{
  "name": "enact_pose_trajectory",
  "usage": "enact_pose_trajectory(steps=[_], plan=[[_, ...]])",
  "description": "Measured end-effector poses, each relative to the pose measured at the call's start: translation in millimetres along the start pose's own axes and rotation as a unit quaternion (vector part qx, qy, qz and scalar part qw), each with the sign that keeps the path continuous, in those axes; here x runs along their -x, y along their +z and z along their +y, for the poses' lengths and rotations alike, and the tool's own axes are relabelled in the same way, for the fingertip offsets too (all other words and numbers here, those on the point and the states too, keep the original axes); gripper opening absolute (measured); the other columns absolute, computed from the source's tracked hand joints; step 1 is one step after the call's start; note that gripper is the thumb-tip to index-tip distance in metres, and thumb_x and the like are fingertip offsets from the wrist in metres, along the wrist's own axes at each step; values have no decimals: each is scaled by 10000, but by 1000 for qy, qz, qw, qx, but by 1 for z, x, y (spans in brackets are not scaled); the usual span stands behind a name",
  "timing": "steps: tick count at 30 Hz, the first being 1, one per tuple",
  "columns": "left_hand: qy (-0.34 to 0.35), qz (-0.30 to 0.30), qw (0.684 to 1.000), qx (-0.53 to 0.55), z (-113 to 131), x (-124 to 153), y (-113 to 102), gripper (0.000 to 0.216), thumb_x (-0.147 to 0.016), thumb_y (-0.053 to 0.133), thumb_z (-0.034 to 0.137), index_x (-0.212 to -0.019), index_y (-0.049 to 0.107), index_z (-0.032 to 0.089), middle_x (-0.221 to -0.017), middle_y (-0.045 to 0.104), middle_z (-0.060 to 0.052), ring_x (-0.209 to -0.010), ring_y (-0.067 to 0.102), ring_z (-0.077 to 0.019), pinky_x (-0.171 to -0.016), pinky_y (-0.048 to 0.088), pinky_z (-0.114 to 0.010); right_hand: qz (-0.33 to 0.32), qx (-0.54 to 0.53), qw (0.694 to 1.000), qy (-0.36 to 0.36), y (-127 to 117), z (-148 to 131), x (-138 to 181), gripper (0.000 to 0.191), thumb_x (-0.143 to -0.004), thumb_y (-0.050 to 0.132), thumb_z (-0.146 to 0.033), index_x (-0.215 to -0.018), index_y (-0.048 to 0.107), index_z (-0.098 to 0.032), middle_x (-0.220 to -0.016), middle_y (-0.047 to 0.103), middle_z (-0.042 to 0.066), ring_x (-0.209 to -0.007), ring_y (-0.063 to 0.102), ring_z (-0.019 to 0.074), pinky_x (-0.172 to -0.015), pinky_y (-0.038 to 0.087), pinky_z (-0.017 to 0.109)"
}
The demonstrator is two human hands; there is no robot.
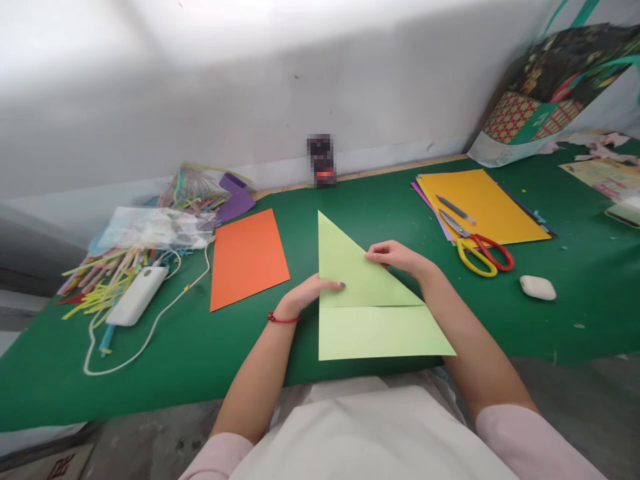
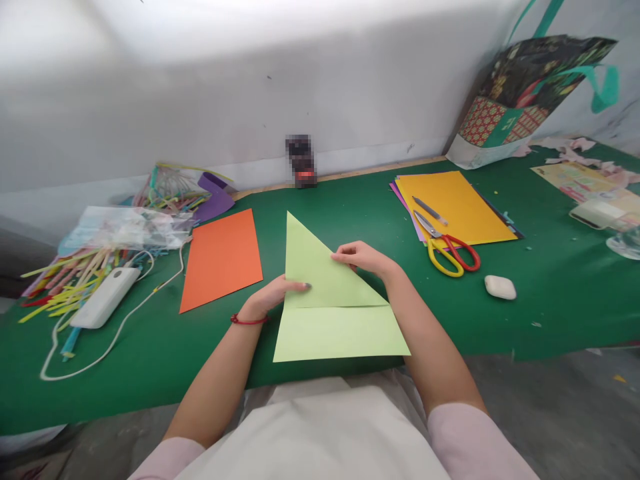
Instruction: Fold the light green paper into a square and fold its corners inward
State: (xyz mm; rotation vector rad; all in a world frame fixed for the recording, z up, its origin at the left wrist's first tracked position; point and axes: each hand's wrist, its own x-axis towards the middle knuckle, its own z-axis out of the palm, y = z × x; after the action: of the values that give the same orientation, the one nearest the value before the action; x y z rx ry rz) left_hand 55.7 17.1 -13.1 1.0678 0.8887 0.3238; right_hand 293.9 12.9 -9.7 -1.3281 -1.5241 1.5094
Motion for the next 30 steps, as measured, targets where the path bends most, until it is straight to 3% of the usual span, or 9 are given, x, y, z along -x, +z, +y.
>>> enact_pose_trajectory(steps=[4,9,22,30], plan=[[6,-7,1000,13,-1,-1,0,606,-604,797,325,-1154,626,139,-1214,645,-118,-1143,573,-319,-1007,423,-437,-15,5,1000,2,-4,-2,3,412,-606,727,-529,-555,516,-178,-554,441,-54,-550,394,90,-552,309,254],[6,-13,999,33,-1,-1,-1,593,-586,805,316,-1122,637,124,-1203,649,-135,-1120,588,-322,-985,438,-439,-48,-15,999,-10,-8,-5,8,366,-566,776,-459,-675,577,-172,-669,555,-26,-645,480,122,-609,357,266],[1,7,1000,22,0,-1,2,591,-525,835,326,-1058,669,133,-1182,662,-128,-1092,604,-316,-955,456,-403,-31,-22,998,-47,-6,-2,7,353,-594,756,-468,-639,560,-178,-613,500,-47,-594,428,99,-583,336,262],[9,6,999,49,0,-1,1,586,-542,825,288,-1077,658,117,-1171,666,-139,-1087,608,-318,-965,456,-418,-14,-29,999,-39,-4,-4,7,316,-614,753,-443,-699,606,-176,-670,582,-18,-640,520,122,-613,401,266]])
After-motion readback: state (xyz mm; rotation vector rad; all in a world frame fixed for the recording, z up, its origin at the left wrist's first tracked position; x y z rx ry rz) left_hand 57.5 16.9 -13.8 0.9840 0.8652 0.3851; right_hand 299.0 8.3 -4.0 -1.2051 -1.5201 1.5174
